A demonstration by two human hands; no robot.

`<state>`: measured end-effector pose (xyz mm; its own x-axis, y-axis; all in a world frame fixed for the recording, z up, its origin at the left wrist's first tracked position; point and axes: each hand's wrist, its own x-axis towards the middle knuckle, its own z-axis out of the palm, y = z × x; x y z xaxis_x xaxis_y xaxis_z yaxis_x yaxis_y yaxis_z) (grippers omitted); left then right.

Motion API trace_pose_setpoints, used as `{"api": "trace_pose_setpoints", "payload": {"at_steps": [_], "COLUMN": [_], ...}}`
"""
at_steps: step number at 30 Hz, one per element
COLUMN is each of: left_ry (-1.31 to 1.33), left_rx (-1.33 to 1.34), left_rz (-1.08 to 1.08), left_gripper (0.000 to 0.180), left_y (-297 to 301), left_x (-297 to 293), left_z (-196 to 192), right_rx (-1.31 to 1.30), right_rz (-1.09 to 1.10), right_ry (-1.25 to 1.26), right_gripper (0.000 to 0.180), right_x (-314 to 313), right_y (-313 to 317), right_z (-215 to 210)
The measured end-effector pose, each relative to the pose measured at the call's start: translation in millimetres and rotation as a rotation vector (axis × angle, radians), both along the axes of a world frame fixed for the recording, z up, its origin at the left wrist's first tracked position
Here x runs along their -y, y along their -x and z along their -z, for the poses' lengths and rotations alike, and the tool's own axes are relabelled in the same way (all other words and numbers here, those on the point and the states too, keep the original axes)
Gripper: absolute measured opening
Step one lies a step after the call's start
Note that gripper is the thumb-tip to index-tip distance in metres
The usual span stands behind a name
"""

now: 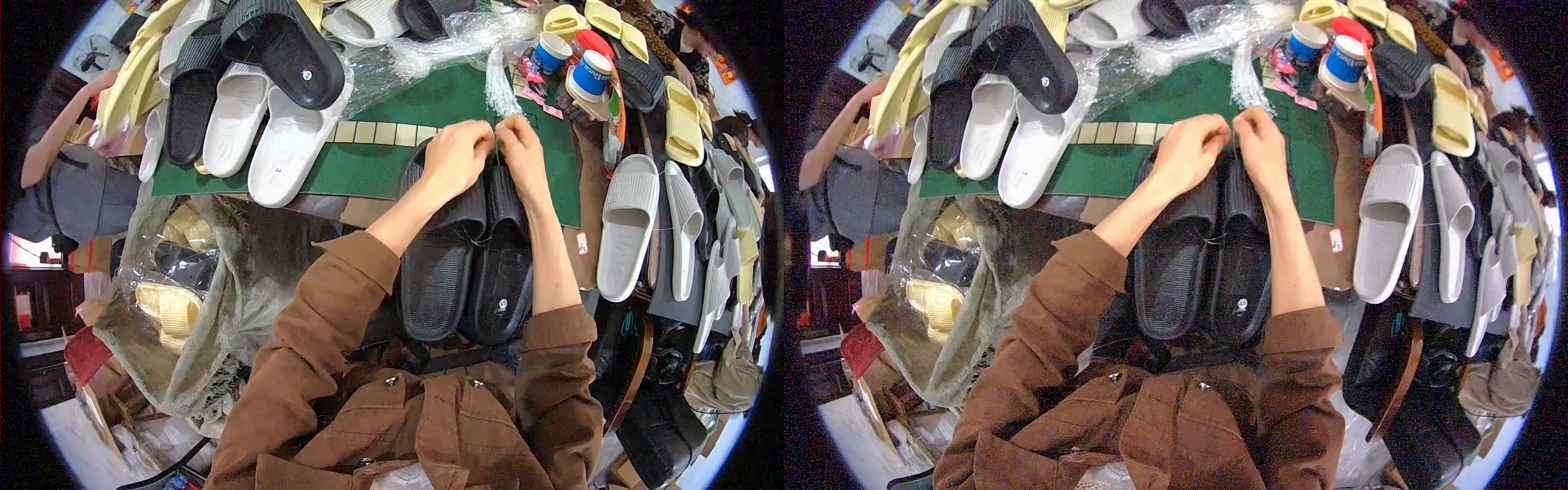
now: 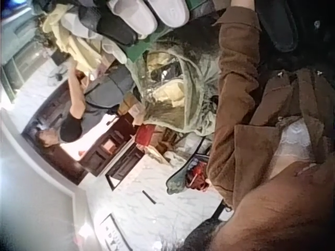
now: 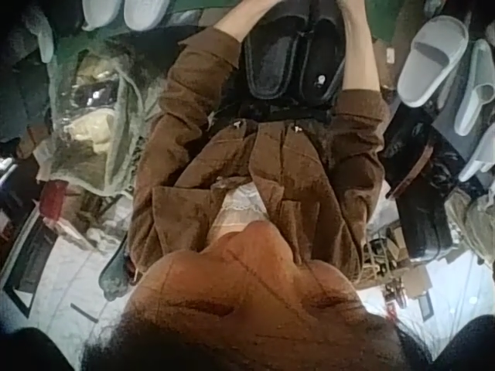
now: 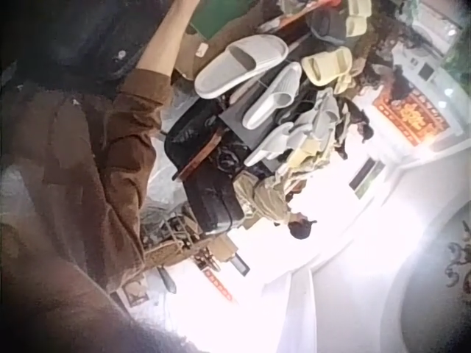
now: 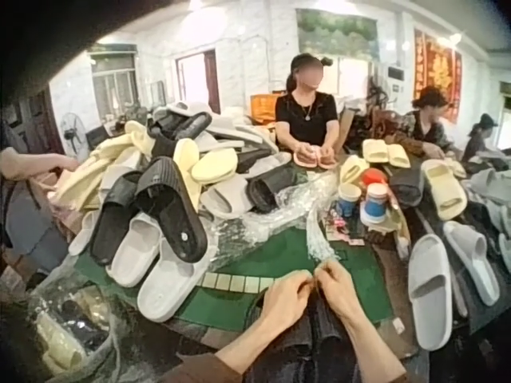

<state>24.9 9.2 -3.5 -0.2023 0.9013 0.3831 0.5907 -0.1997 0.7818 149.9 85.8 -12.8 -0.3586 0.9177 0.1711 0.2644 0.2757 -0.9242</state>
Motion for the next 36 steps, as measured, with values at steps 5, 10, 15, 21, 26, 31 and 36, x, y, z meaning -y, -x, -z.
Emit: {"api": "trace_pose_setpoints", "payload": {"at_steps": [5, 10, 15, 21, 26, 31, 36], "left_ry": [-0.045, -0.057, -0.058, -0.052, -0.034, -0.023, -0.026], "left_rx": [0.055, 0.097, 0.067, 0.081, 0.099, 0.125, 0.137], "left_rz": [-0.069, -0.060, -0.087, -0.118, -0.107, -0.094, -0.111], "left_gripper": [0.007, 0.007, 0.007, 0.007, 0.008, 0.008, 0.009], "left_y": [1.0, -0.8, -0.8, 0.1, 0.5, 0.3, 1.5], "left_x": [2.1, 1.1, 0.2, 2.3, -0.7, 0.8, 0.1], "left_z": [1.9, 0.6, 0.9, 2.7, 2.4, -0.3, 0.0], "right_rx": [0.035, 0.062, -0.021, 0.069, 0.056, -0.155, -0.127], "right_rz": [-0.004, -0.055, -0.131, -0.175, -0.166, -0.138, -0.136], "right_ry": [0.069, 0.081, 0.156, 0.102, 0.145, 0.325, 0.278], "right_gripper": [0.017, 0.016, 0.014, 0.015, 0.016, 0.017, 0.020], "right_x": [6.5, 1.0, 1.4, 4.8, 4.0, 3.4, 5.4], "right_y": [2.8, -0.8, -3.2, -1.6, -2.5, -2.3, -1.0], "right_z": [-7.1, -7.3, -7.2, -11.9, -11.9, -11.7, -11.5]}}
